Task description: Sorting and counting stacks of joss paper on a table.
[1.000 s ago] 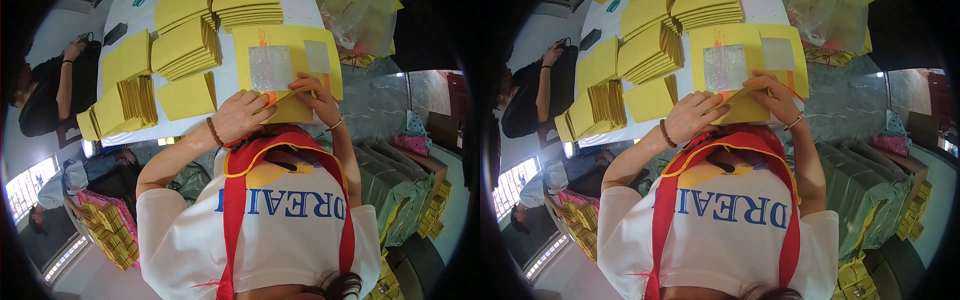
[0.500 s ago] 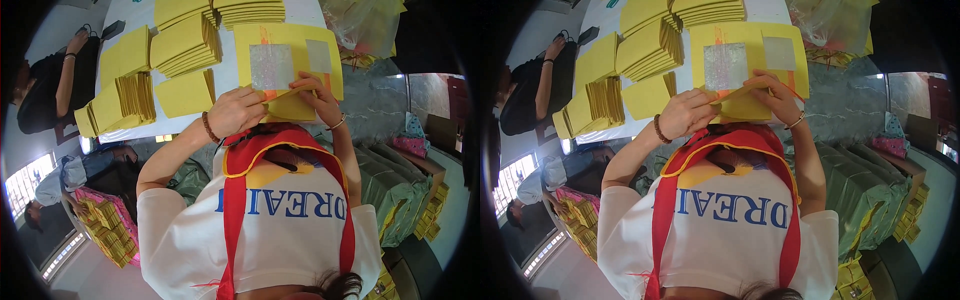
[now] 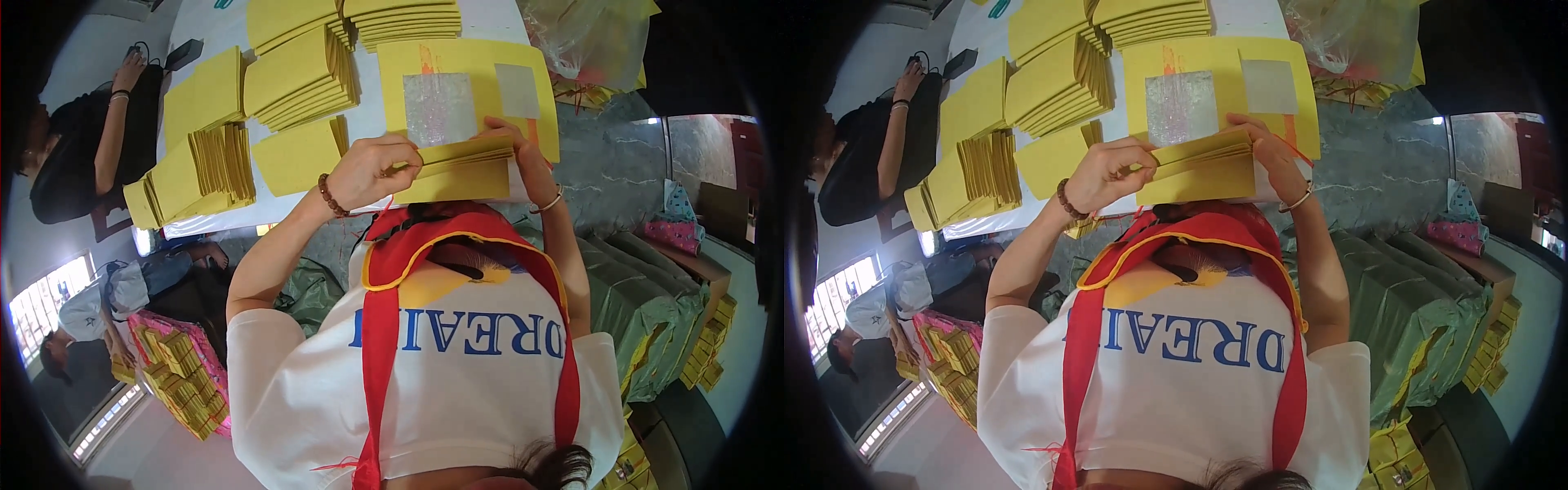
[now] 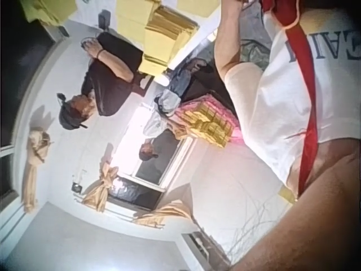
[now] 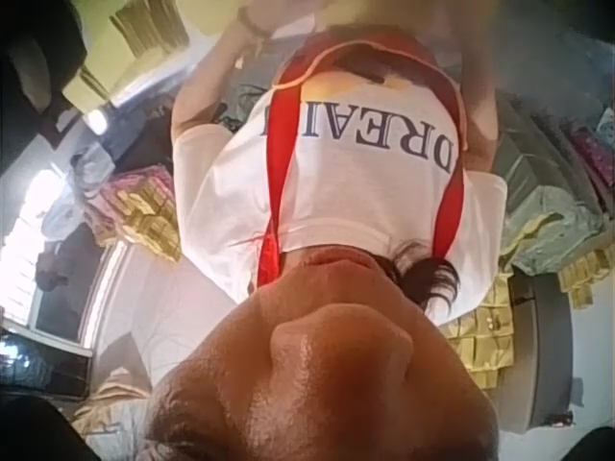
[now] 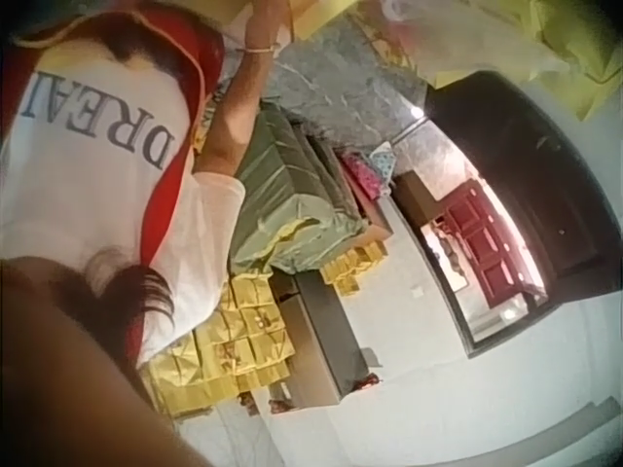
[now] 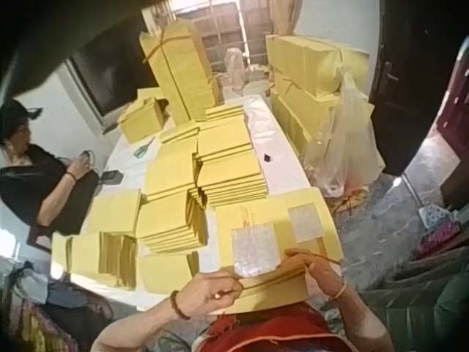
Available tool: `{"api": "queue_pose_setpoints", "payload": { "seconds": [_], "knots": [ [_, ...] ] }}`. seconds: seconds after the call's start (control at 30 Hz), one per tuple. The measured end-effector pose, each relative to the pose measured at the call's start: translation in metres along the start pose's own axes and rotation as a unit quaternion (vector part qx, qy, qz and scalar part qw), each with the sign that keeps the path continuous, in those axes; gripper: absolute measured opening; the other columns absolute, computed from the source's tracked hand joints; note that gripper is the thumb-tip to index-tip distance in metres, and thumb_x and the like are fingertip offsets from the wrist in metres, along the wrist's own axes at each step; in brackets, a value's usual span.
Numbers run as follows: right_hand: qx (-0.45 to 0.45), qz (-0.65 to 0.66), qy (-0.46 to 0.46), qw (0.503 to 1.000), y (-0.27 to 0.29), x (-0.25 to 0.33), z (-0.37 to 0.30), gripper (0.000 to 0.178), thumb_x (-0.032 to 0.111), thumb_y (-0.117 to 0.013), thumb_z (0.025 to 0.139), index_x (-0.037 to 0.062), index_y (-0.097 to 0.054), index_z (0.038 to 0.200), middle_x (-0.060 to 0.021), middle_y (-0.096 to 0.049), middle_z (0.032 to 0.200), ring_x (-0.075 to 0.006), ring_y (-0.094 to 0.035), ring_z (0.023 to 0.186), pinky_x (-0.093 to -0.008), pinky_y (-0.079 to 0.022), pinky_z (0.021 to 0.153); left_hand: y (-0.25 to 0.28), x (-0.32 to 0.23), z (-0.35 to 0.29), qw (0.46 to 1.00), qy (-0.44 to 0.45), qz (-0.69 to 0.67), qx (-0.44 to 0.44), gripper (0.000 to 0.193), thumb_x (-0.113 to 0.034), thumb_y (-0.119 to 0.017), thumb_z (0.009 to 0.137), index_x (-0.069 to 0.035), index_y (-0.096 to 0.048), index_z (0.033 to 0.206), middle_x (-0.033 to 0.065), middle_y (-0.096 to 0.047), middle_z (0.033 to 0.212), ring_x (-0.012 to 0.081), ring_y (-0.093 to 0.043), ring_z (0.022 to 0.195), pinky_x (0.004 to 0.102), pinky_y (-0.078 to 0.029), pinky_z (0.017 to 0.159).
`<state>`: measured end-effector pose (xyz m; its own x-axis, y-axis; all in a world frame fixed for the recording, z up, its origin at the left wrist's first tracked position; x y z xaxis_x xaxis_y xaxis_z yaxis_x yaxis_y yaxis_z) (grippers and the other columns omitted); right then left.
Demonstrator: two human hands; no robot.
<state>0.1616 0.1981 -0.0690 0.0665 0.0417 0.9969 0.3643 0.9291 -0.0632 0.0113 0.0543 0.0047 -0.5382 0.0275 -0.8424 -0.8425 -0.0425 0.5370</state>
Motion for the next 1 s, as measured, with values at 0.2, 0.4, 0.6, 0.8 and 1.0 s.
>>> {"api": "queue_pose_setpoints", "payload": {
  "seconds": [0.2, 0.4, 0.6, 0.8, 1.0],
  "knots": [
    [0.024, -0.043, 0.028, 0.998, 0.002, 0.003, -0.001, 0.060, 0.052, -0.046, 0.089, 0.0004, -0.057, 0.117, -0.0126, -0.044, 0.133, -0.0227, -0.037, 0.128, -0.0357, -0.028, 0.105, -0.001, 0.003, 0.001, 1.000, 0.008, -0.022, 0.009, 0.009, -0.009, -0.058, 0.079, 0.000, -0.059, 0.082, 0.0098, -0.059, 0.077, 0.0244, -0.059, 0.069, 0.0316, -0.047, 0.058],
    [-0.019, -0.141, -0.008, 0.990, -0.001, 0.007, -0.002, 0.038, 0.024, -0.065, 0.083, 0.0038, -0.059, 0.115, -0.0106, -0.041, 0.137, -0.0222, -0.039, 0.126, -0.0343, -0.032, 0.103, 0.004, 0.006, -0.002, 0.996, 0.055, 0.001, -0.074, 0.007, -0.007, -0.057, 0.082, -0.003, -0.057, 0.088, 0.0095, -0.058, 0.077, 0.0253, -0.058, 0.062, 0.0332, -0.046, 0.055],
    [0.009, -0.103, 0.035, 0.994, -0.005, 0.009, 0.002, 0.027, 0.003, -0.059, 0.084, 0.0059, -0.058, 0.111, -0.0049, -0.058, 0.119, -0.0232, -0.036, 0.128, -0.0360, -0.028, 0.106, 0.001, -0.026, -0.009, 0.978, -0.125, 0.139, -0.088, 0.025, -0.004, -0.059, 0.078, -0.009, -0.060, 0.102, 0.0106, -0.058, 0.100, 0.0272, -0.061, 0.075, 0.0343, -0.051, 0.062],
    [-0.014, -0.143, 0.016, 0.989, -0.009, 0.017, 0.005, 0.022, 0.004, -0.058, 0.085, 0.0077, -0.060, 0.106, -0.0035, -0.064, 0.109, -0.0238, -0.036, 0.127, -0.0370, -0.027, 0.107, -0.027, -0.033, -0.011, 0.950, -0.149, 0.273, 0.029, 0.042, -0.014, -0.068, 0.072, -0.010, -0.058, 0.112, 0.0118, -0.051, 0.120, 0.0279, -0.055, 0.096, 0.0361, -0.048, 0.080],
    [-0.019, -0.127, 0.021, 0.992, -0.009, 0.016, 0.005, 0.021, 0.004, -0.058, 0.085, 0.0075, -0.060, 0.106, -0.0034, -0.064, 0.109, -0.0241, -0.036, 0.128, -0.0372, -0.027, 0.106, -0.027, -0.024, -0.007, 0.949, -0.140, 0.277, 0.060, 0.050, -0.023, -0.071, 0.070, -0.010, -0.056, 0.115, 0.0103, -0.051, 0.121, 0.0270, -0.051, 0.098, 0.0350, -0.045, 0.083]
  ]
}}
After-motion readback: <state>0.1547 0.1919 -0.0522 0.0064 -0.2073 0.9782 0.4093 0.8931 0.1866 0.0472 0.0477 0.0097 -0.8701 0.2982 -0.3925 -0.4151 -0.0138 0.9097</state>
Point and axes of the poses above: each hand's wrist, its own z-axis towards the middle knuckle, its own y-axis out of the back of the hand, x = y × z, the point moved 7 cm from there along z, towards the middle knuckle
